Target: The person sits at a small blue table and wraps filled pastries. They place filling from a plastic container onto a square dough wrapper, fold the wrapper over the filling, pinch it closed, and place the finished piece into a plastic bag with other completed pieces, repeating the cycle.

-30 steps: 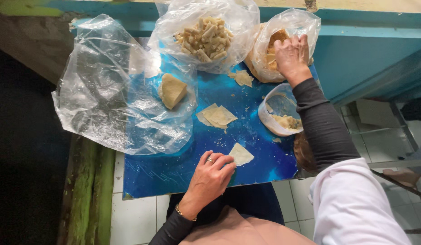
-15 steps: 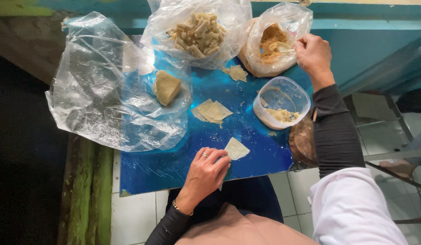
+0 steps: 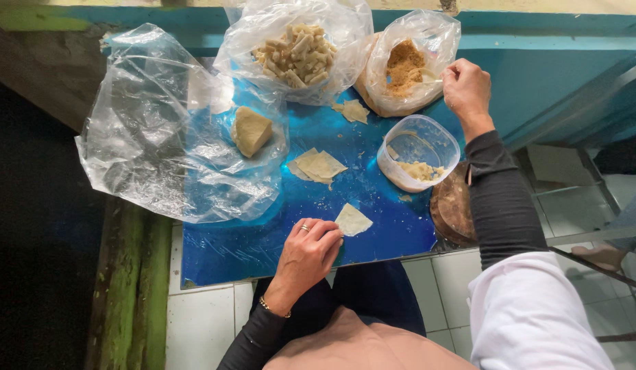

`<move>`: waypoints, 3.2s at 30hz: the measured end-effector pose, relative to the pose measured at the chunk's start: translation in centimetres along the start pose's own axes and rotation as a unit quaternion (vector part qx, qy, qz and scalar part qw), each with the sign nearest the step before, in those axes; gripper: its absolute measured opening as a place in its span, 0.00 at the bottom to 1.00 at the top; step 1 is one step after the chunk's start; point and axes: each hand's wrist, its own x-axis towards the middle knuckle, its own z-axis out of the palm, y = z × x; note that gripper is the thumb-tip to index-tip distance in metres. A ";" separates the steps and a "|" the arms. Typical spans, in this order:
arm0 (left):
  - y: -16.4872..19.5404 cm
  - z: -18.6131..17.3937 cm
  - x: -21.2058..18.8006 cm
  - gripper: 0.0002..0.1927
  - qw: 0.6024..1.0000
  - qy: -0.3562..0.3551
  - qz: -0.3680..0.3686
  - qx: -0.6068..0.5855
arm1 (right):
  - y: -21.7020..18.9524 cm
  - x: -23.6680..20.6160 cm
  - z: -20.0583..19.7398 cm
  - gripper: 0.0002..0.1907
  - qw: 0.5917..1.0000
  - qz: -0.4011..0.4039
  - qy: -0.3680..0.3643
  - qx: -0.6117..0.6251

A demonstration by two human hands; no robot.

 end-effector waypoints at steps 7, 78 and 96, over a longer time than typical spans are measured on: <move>0.0 -0.1 0.0 0.07 1.000 -0.003 0.003 -0.002 | 0.9 -0.7 0.0 0.09 0.999 -0.019 0.017 -0.033; -0.2 0.3 -0.3 0.07 0.989 0.037 -0.120 0.079 | -14.0 -7.8 -5.6 0.03 0.946 -0.267 0.073 -0.169; 0.2 1.9 0.8 0.05 0.982 -0.006 -0.182 0.042 | -18.8 -26.1 -8.3 0.08 0.957 0.036 -0.225 0.181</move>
